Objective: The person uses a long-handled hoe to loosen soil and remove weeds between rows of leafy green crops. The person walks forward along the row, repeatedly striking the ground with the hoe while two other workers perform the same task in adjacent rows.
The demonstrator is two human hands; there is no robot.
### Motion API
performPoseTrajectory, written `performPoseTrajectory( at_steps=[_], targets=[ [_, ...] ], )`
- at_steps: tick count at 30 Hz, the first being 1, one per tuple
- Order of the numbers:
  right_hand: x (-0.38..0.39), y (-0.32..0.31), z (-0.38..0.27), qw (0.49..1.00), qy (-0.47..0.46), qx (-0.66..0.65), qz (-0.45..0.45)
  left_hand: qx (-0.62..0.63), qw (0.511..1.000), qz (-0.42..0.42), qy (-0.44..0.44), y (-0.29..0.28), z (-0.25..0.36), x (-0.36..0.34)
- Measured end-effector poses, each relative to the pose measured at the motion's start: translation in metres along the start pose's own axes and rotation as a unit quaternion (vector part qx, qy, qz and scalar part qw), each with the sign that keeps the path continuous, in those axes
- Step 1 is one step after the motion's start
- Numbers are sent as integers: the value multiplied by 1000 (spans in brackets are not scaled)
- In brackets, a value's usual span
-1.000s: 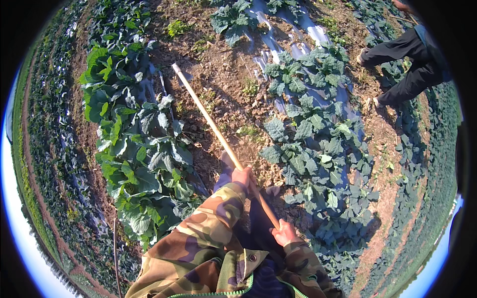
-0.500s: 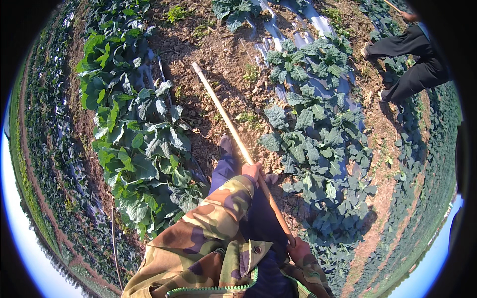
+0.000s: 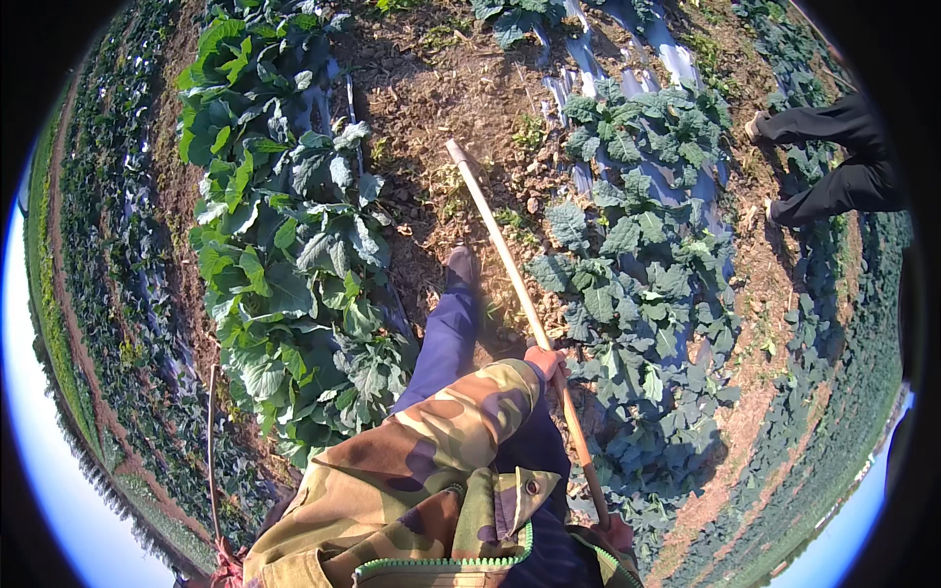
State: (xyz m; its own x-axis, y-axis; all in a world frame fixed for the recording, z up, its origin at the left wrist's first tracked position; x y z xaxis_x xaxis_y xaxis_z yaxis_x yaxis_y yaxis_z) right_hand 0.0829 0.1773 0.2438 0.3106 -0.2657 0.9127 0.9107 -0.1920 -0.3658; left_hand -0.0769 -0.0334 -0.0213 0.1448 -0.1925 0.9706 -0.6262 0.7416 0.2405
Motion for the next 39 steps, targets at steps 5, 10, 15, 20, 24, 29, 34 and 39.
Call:
performPoseTrajectory(
  at_steps=[5,10,15,20,24,29,34,39],
  targets=[
    [4,12,17,998,45,17,-26,-5,999,-30,31,6,-17,-2],
    [-31,0,-35,991,-76,0,-109,77,990,-21,117,-20,34,-9],
    [-50,-41,-101,923,-105,-263,-260,-2,965,114,237,-66,93,-25],
    [-40,-64,-107,899,-132,-310,-280,-158,962,107,193,-86,99,-26],
    [-21,-67,-57,964,-130,-152,-174,-357,914,3,191,-60,73,-6],
    [12,-75,3,969,-55,-148,-191,34,999,12,26,-5,14,20],
    [46,-86,16,954,-33,-270,-123,90,992,-46,-70,49,-5,27],
    [52,-94,10,966,35,-233,-111,97,986,-130,-50,82,4,37]
  ],
)
Point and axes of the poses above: each hand's wrist, its own x-axis away from the middle knuckle, its own y-axis out of the palm, z = x × y, the point moved 2 cm from there along -x, towards the middle knuckle, and after that the axes turned 15 degrees about x, right-handed, at the moved point
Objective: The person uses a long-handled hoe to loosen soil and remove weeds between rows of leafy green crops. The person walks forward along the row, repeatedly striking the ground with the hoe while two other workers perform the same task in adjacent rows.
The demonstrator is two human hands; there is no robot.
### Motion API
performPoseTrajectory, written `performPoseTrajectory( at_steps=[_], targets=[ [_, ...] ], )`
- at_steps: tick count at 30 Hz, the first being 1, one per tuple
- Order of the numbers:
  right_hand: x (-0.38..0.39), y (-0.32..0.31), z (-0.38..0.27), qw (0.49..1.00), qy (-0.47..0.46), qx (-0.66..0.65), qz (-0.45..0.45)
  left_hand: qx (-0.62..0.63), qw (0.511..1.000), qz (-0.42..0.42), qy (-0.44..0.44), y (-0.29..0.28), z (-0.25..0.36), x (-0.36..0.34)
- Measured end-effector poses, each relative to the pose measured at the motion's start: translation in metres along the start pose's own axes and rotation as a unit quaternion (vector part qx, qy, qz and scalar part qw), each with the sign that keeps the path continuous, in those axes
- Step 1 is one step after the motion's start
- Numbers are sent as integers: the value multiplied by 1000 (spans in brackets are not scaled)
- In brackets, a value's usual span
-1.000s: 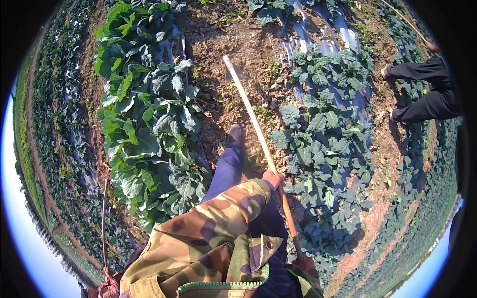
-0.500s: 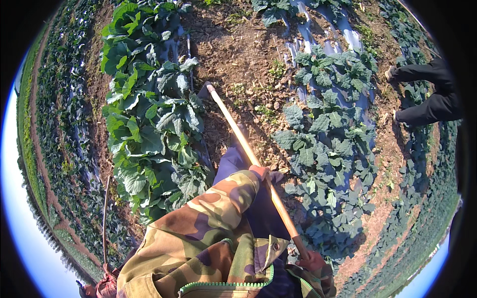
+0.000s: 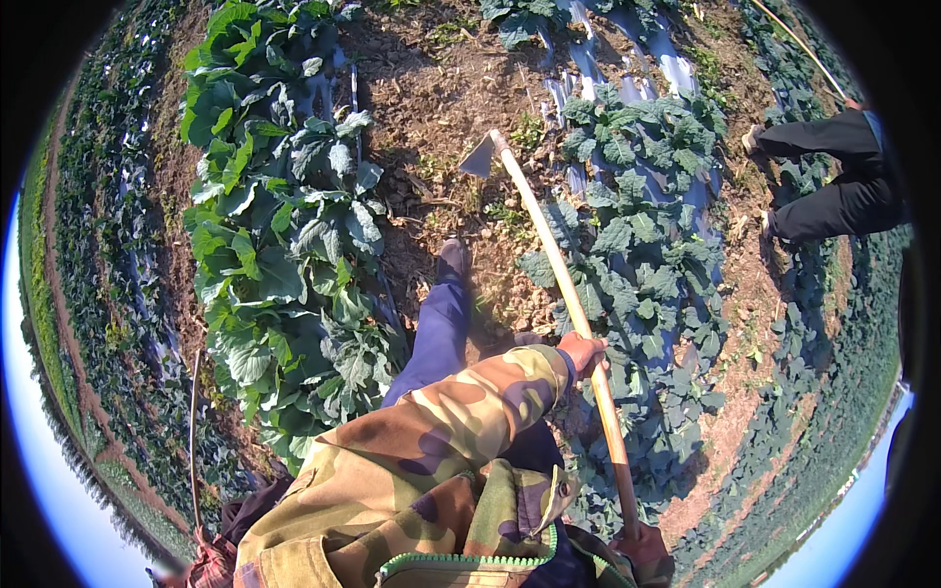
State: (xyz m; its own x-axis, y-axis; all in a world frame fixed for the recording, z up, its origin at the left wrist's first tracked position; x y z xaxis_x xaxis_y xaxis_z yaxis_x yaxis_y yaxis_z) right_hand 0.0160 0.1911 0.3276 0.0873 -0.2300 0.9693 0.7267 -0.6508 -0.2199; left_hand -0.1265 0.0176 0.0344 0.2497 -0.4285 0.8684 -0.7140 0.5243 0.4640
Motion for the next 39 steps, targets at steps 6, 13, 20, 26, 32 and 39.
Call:
performPoseTrajectory(
  at_steps=[6,13,20,26,32,39],
  targets=[
    [-26,8,-18,996,-62,-3,-60,8,993,60,100,-26,30,10],
    [-69,23,-52,980,-121,59,-150,-54,954,244,169,-114,56,8],
    [-60,-2,-46,980,-165,102,-53,25,986,152,60,-89,32,11],
    [-4,-63,-30,994,-86,64,31,98,995,28,-4,-4,6,21],
    [4,-68,-45,995,-87,34,46,114,991,-65,-36,25,24,29],
    [-19,-25,-43,998,-42,0,-37,11,997,42,71,1,38,33]
  ],
)
Point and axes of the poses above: each hand's wrist, its own x-axis away from the middle knuckle, its own y-axis out of the palm, z = x × y, the point moved 2 cm from there along -x, towards the middle knuckle, and after that the axes turned 15 degrees about x, right-handed, at the moved point
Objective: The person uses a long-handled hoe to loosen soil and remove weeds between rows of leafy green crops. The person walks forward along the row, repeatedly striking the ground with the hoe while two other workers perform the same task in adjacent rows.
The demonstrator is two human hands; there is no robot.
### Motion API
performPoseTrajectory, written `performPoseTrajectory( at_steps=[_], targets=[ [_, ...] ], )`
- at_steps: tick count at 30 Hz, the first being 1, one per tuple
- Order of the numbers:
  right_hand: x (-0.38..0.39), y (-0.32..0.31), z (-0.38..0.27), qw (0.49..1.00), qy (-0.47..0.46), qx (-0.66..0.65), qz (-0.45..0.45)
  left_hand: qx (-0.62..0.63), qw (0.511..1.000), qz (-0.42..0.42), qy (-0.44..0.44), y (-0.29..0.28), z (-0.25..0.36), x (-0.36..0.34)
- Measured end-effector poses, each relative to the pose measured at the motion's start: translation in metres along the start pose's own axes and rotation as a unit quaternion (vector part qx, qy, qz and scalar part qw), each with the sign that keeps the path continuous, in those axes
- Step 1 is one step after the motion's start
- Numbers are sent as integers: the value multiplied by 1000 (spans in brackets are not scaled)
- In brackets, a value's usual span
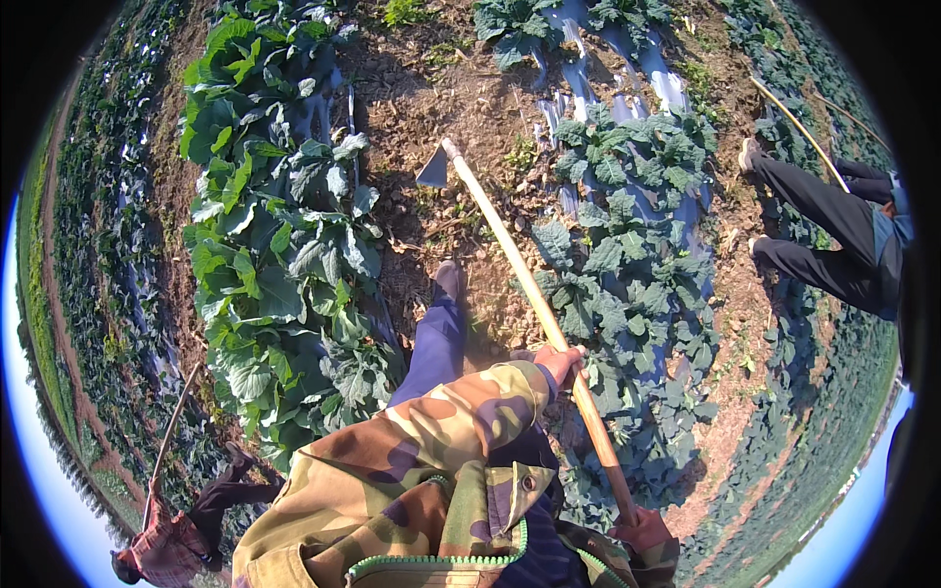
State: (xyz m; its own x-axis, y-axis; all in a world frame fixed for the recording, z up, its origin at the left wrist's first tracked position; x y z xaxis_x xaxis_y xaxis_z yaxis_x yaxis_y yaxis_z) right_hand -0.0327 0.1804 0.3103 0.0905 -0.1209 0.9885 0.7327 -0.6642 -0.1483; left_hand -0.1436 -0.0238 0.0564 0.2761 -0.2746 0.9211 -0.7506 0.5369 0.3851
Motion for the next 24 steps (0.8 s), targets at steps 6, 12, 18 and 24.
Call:
performPoseTrajectory(
  at_steps=[6,12,18,24],
  targets=[
    [-54,67,-54,992,-101,79,-19,-115,983,142,23,-47,65,-25],
    [-65,74,-81,990,-89,102,49,-133,987,69,55,-34,100,-35],
    [-81,73,-157,980,-104,89,143,-32,994,37,97,-9,156,-19],
    [-71,54,-237,951,-114,214,191,-130,987,-30,93,2,192,13]
  ],
)
Point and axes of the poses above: each hand's wrist, its own x-axis away from the middle knuckle, its own y-axis out of the palm, z = x × y, the point moved 2 cm from there along -x, towards the middle knuckle, and after that the axes turned 15 degrees about x, right-handed, at the moved point
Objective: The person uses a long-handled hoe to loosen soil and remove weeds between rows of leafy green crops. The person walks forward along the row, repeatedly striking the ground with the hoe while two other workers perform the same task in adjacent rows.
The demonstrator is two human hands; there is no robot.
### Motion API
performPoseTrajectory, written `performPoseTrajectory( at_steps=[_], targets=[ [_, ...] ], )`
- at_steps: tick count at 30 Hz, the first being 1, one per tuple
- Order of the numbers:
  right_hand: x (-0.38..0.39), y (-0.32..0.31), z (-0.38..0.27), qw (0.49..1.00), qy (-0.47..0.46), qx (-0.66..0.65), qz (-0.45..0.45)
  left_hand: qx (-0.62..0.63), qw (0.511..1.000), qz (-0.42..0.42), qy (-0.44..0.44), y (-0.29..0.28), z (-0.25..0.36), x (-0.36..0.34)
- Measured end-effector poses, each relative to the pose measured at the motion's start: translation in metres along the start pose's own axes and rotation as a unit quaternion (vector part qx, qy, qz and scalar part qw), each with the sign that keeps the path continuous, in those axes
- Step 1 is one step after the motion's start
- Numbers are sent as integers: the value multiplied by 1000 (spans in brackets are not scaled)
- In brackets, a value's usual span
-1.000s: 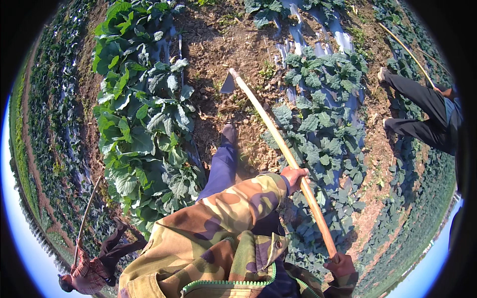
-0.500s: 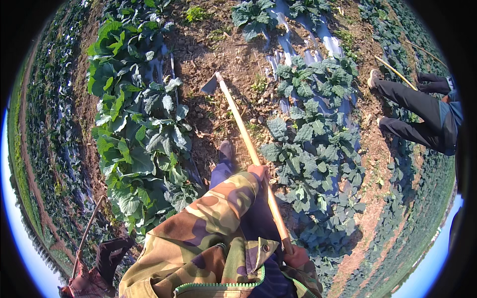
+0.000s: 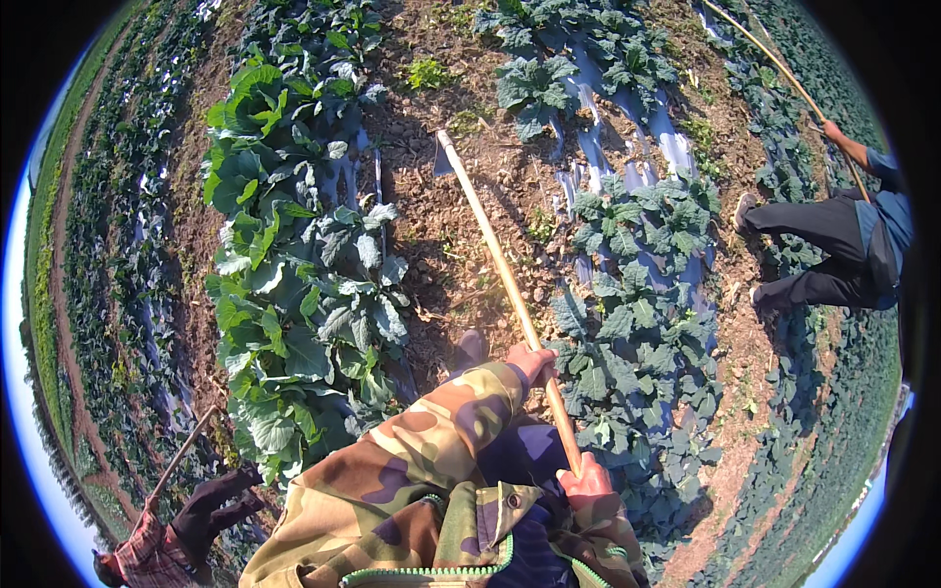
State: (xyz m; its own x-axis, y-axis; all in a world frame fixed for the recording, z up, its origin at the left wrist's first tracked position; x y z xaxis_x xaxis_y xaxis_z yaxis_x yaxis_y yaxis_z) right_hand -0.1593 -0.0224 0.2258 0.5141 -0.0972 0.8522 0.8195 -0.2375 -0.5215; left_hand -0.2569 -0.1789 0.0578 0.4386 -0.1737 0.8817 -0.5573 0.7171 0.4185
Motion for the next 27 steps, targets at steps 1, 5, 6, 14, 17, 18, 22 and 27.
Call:
performPoseTrajectory(
  at_steps=[1,5,6,14,17,18,22,27],
  targets=[
    [-1,-7,-2,1000,-2,22,4,-3,1000,-5,-18,1,2,6],
    [1,-31,16,996,-46,-53,-50,-50,994,-30,-90,12,1,21],
    [0,-37,21,995,-60,-75,-25,-87,992,-25,-89,17,0,20],
    [-41,-92,59,982,-140,92,-91,-13,996,88,-12,48,30,-46],
    [-61,-113,71,980,-124,115,-104,-83,994,65,-20,61,53,-80],
    [-65,-119,78,984,-88,108,-109,-32,995,87,-39,64,54,-88],
    [-77,-134,94,981,-68,164,-83,129,972,190,-49,80,52,-116],
    [-92,-144,97,981,-68,145,-114,151,965,207,-57,83,40,-130]
  ],
)
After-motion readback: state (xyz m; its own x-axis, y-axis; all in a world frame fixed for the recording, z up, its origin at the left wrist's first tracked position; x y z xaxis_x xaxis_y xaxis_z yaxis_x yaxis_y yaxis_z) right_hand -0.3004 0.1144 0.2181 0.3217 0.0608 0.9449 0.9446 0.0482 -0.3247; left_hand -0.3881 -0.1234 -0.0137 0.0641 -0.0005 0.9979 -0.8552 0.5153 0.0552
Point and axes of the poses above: each hand's wrist, its own x-axis away from the middle knuckle, its own y-axis out of the palm, z = x × y, the point moved 2 cm from there along -x, towards the middle knuckle, and after that the axes turned 15 degrees about x, right-handed, at the moved point
